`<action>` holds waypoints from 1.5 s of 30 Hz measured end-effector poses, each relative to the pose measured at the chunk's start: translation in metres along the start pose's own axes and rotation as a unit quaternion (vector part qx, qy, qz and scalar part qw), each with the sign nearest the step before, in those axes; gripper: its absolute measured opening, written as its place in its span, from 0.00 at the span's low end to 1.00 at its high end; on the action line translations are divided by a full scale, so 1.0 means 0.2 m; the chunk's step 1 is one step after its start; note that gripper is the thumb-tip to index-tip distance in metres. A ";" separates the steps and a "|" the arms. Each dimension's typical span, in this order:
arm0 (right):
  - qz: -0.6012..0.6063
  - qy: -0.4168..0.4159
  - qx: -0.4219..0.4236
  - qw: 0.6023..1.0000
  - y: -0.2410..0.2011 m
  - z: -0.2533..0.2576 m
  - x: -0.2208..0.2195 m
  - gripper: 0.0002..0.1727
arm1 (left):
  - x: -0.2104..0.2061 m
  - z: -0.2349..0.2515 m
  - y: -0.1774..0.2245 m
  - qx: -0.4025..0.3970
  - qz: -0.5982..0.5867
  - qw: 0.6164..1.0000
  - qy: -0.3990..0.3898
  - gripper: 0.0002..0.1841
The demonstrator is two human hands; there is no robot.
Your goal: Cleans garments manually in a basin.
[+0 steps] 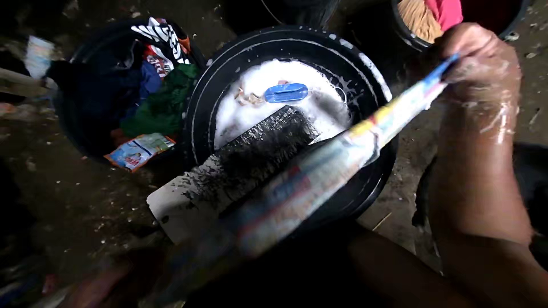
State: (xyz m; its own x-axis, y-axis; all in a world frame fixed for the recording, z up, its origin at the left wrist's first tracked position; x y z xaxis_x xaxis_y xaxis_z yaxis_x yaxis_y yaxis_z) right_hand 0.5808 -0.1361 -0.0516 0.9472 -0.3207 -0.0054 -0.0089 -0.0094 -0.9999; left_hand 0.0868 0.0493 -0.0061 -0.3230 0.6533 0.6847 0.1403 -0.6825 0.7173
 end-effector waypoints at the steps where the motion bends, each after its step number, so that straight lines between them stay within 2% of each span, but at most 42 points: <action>1: -0.035 0.049 -0.037 0.997 0.03 0.06 0.01 0.12 | -0.10 0.07 -0.14 0.072 -0.015 0.997 -0.018 0.15; 3: -0.183 0.121 -0.161 0.962 0.25 0.24 -0.04 0.05 | -0.28 0.23 -0.36 0.163 -0.041 0.986 -0.015 0.18; 5: -0.354 0.114 -0.243 0.896 0.56 0.47 -0.19 0.17 | -0.42 0.29 -0.56 0.216 -0.011 0.976 -0.010 0.19; 6: -0.406 0.093 -0.248 0.875 0.69 0.58 -0.30 0.22 | -0.46 0.31 -0.62 0.239 0.015 0.971 -0.008 0.20; 9: -0.461 0.044 -0.176 0.869 0.86 0.78 -0.60 0.23 | -0.52 0.33 -0.70 0.309 0.089 0.947 0.005 0.21; 11: -0.503 -0.014 -0.185 0.844 0.94 0.82 -0.70 0.27 | -0.49 0.32 -0.71 0.314 0.141 0.939 0.028 0.22; 13: -0.529 -0.068 -0.212 0.819 1.00 0.81 -0.72 0.33 | -0.46 0.32 -0.70 0.330 0.198 0.922 0.039 0.23; 15: -0.529 -0.082 -0.220 0.815 1.01 0.75 -0.72 0.34 | -0.46 0.30 -0.71 0.343 0.244 0.906 0.041 0.24; 16: -0.525 -0.061 -0.211 0.822 0.99 0.71 -0.69 0.34 | -0.47 0.30 -0.72 0.341 0.256 0.904 0.045 0.24; 18: -0.520 0.035 -0.196 0.831 0.93 0.61 -0.59 0.38 | -0.48 0.31 -0.73 0.322 0.279 0.903 0.049 0.25; 20: -0.530 0.104 -0.264 0.799 0.95 0.45 -0.46 0.44 | -0.48 0.31 -0.74 0.316 0.290 0.902 0.055 0.26; 23: -0.533 0.092 -0.356 0.762 1.15 0.23 -0.37 0.44 | -0.49 0.34 -0.74 0.302 0.280 0.908 0.073 0.25; 25: -0.502 0.121 -0.365 0.775 1.14 0.19 -0.44 0.36 | -0.50 0.34 -0.75 0.303 0.291 0.905 0.070 0.25; 26: -0.492 0.151 -0.334 0.790 1.07 0.21 -0.54 0.29 | -0.50 0.34 -0.76 0.308 0.301 0.900 0.066 0.25; 28: -0.483 0.160 -0.248 0.824 0.89 0.27 -0.89 0.23 | -0.49 0.35 -0.76 0.318 0.301 0.897 0.065 0.26; 29: -0.473 0.131 -0.201 0.848 0.80 0.30 -1.11 0.25 | -0.48 0.36 -0.76 0.324 0.298 0.895 0.065 0.26; 31: -0.404 0.009 -0.133 0.905 0.66 0.30 -1.53 0.29 | -0.44 0.38 -0.75 0.323 0.302 0.894 0.064 0.26; 32: -0.372 -0.040 -0.118 0.920 0.64 0.29 -1.65 0.30 | -0.42 0.39 -0.76 0.327 0.309 0.891 0.056 0.27; 33: -0.362 -0.075 -0.136 0.919 0.66 0.29 -1.66 0.31 | -0.41 0.40 -0.78 0.342 0.314 0.885 0.046 0.27; 35: -0.385 -0.070 -0.248 0.886 0.84 0.30 -1.44 0.33 | -0.41 0.39 -0.81 0.375 0.316 0.872 0.018 0.27; 38: -0.428 0.078 -0.353 0.829 1.12 0.30 -0.80 0.31 | -0.42 0.40 -0.83 0.388 0.309 0.868 -0.004 0.26; 40: -0.417 0.141 -0.409 0.799 1.17 0.29 -0.53 0.31 | -0.42 0.42 -0.84 0.369 0.324 0.871 0.009 0.26; 41: -0.413 0.151 -0.420 0.794 1.15 0.30 -0.53 0.31 | -0.41 0.42 -0.84 0.359 0.336 0.870 0.019 0.26; 42: -0.419 0.143 -0.411 0.797 1.09 0.34 -0.64 0.29 | -0.40 0.44 -0.84 0.347 0.348 0.870 0.031 0.26; 43: -0.433 0.119 -0.381 0.808 1.01 0.39 -0.83 0.27 | -0.38 0.45 -0.85 0.332 0.357 0.872 0.045 0.26; 45: -0.433 0.036 -0.247 0.866 0.80 0.43 -1.38 0.27 | -0.35 0.45 -0.85 0.326 0.372 0.867 0.067 0.30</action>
State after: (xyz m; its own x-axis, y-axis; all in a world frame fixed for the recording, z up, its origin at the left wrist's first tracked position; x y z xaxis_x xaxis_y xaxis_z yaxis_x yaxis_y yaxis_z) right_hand 0.3458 0.0317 -0.2107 0.6444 -0.0483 0.7632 0.5430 -0.6738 -0.5012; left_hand 0.1699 0.1495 -0.1644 -0.0162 0.0392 0.9991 0.8411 -0.5397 0.0348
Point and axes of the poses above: each hand's wrist, its own z-axis towards the middle knuckle, its own x-axis out of the back of the hand, y = z × x, the point moved 10 cm from there along z, towards the middle knuckle, and after that the axes turned 15 degrees about -x, right-handed, at the moved point
